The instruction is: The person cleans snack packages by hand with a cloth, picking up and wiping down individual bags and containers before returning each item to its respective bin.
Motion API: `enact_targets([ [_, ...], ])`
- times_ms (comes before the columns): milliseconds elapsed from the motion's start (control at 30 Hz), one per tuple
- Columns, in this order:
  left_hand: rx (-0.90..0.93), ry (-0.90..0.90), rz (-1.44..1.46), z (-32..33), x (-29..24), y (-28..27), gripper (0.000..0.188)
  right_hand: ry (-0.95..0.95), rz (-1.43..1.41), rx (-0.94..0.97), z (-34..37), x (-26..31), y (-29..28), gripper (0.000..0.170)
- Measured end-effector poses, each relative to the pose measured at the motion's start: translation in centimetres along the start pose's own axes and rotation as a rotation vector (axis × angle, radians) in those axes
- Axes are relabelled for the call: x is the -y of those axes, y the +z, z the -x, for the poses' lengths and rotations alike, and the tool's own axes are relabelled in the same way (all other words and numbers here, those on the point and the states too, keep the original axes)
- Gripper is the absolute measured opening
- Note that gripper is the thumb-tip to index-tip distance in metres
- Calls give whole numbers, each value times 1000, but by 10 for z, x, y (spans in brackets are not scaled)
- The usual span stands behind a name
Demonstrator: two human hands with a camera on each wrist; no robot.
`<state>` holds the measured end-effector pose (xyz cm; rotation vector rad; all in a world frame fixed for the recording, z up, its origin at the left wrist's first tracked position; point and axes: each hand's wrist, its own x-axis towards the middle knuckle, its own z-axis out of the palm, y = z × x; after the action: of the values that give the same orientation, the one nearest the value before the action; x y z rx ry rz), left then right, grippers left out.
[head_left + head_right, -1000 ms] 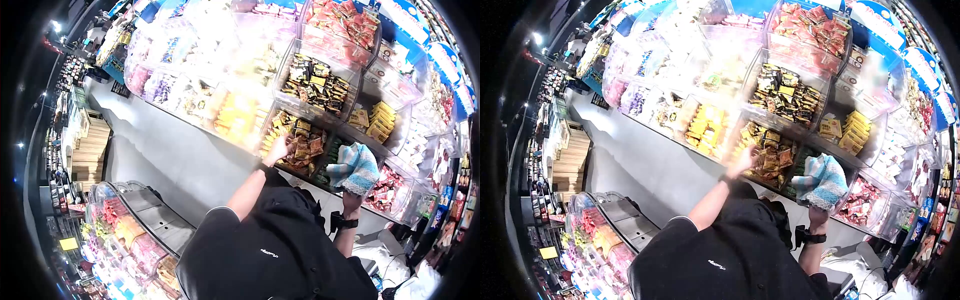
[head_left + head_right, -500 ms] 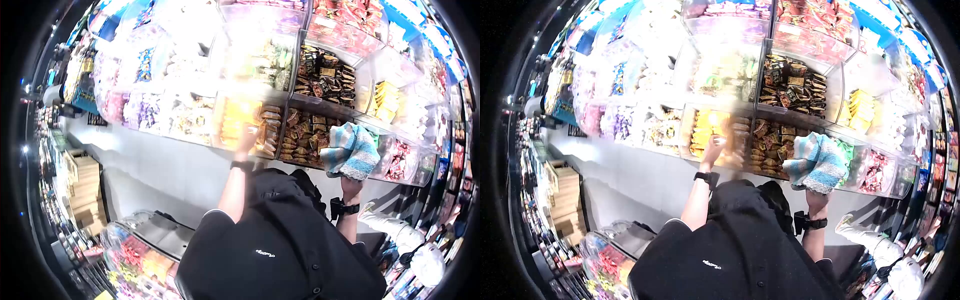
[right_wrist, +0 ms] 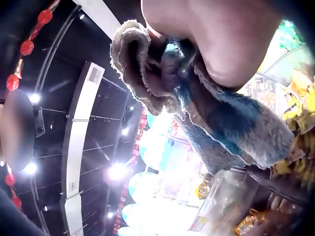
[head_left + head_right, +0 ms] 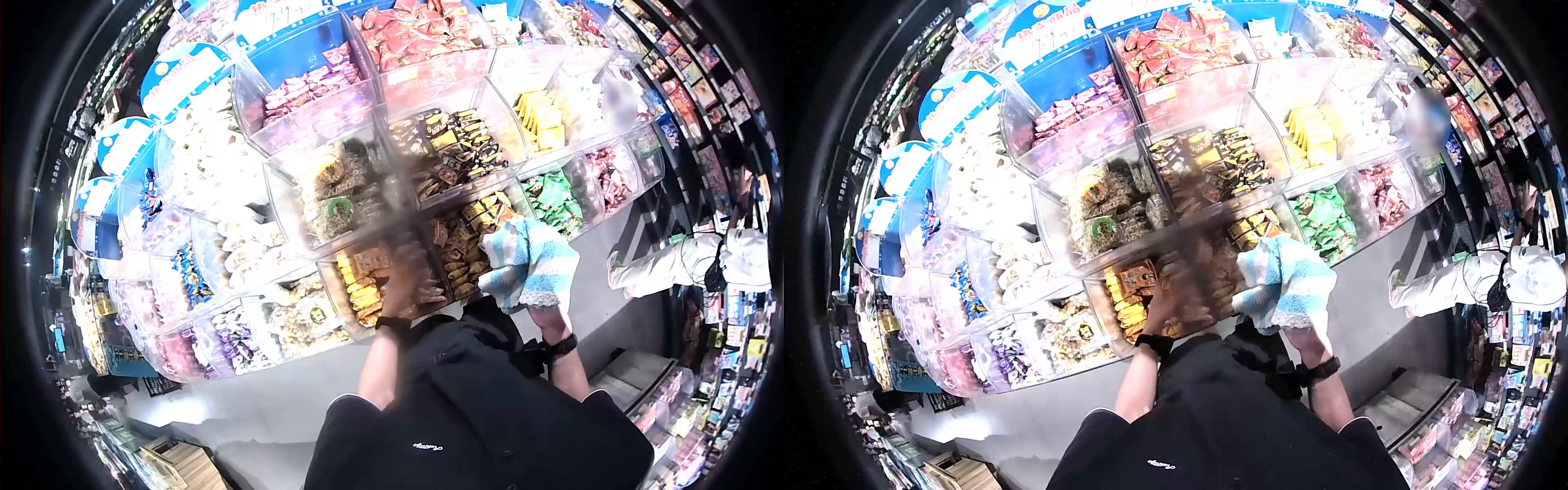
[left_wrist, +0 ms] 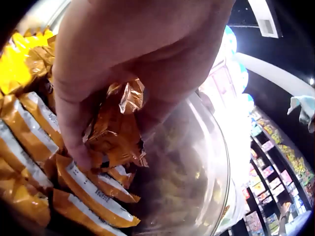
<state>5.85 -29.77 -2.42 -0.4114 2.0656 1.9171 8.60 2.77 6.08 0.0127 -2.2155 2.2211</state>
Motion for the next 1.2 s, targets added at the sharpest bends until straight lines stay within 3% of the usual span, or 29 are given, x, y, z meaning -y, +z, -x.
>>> enact_targets([
  [133,86,-99,462,34,-57,-22,61,247,-603,-136,-1,15,17,41],
  [167,-8,-83,453,37,-59,-26,57,193,-533,-94,-3,19,22,49],
  [267,43,-131,693,63,-66,-38,58,116,-520,46,-5,32,38,56],
  [333,136,54,885,86,-120,-24,57,77,-606,196,-6,44,50,60],
  [400,134,107,948,108,-159,-11,64,47,-707,366,-8,58,62,65],
  [467,205,-51,1143,107,-148,-10,60,39,-786,494,-12,68,72,70],
  [500,280,130,1172,111,-164,-2,57,101,-804,439,-12,65,75,73],
  [667,227,193,1028,110,-162,14,47,144,-697,418,-3,73,95,73],
  [700,113,264,890,115,-174,22,47,145,-673,415,0,74,99,74],
  [767,188,273,833,112,-160,18,51,134,-665,417,1,78,105,74],
  [867,285,285,745,113,-155,12,82,87,-699,419,-9,89,110,74],
  [933,243,450,727,114,-164,20,90,59,-717,413,-18,97,112,74],
  [967,231,428,785,116,-169,18,102,49,-731,410,-20,100,112,75],
  [1067,179,394,768,118,-176,15,106,90,-771,384,-12,95,114,75],
  [1100,107,466,729,115,-172,18,101,113,-783,361,-6,88,113,75],
  [1200,76,485,694,108,-164,19,95,190,-574,301,4,76,106,77],
])
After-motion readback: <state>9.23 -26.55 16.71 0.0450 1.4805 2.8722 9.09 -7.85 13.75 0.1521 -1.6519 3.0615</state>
